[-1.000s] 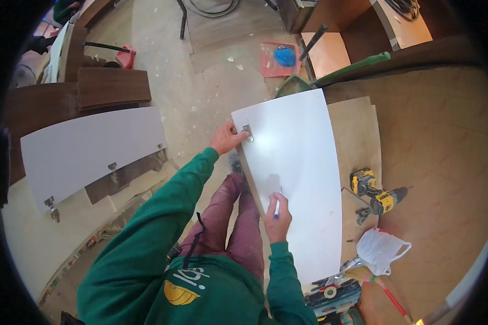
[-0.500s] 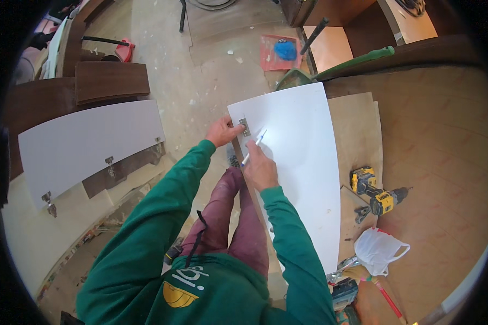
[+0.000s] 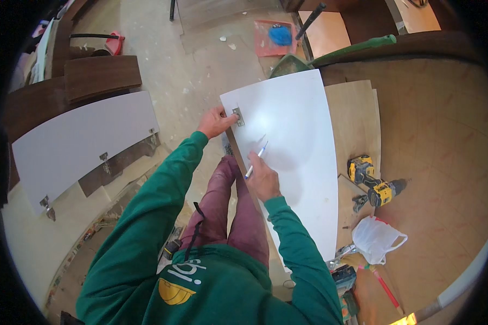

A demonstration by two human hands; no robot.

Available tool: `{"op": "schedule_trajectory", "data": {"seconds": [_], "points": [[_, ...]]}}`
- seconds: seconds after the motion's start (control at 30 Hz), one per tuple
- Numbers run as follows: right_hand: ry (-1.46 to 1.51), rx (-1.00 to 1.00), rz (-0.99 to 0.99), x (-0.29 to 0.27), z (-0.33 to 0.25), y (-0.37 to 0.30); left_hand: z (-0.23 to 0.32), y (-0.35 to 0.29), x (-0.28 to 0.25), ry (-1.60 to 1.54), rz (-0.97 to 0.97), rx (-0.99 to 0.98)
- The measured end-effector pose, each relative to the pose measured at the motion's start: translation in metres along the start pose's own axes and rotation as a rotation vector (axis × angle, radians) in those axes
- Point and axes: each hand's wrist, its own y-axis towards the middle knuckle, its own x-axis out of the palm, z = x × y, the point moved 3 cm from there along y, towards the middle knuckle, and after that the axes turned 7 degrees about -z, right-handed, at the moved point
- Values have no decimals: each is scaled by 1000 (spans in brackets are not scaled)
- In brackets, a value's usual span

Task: The person marks a white cabinet door with a pen, then uses a cordless drill to drive screws into the marked locations. They attach metal hinges to the door and secure them with the drill. The person also handles a plastic bag of hardware and a small metal bracket during the process.

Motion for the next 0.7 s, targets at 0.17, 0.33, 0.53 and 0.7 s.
{"op": "schedule_trajectory", "data": {"seconds": [0.17, 0.33, 0.53, 0.7], "points": [[8, -51, 31, -1, -5, -3, 4, -2, -3, 64, 9, -11], [67, -102, 36, -6, -20, 15, -4, 2, 1, 51, 60, 20], [98, -154, 140, -29, -58, 39, -6, 4, 2, 78, 83, 30], [120, -173, 259, -38, -56, 53, -5, 4, 1, 90, 38, -16]]}}
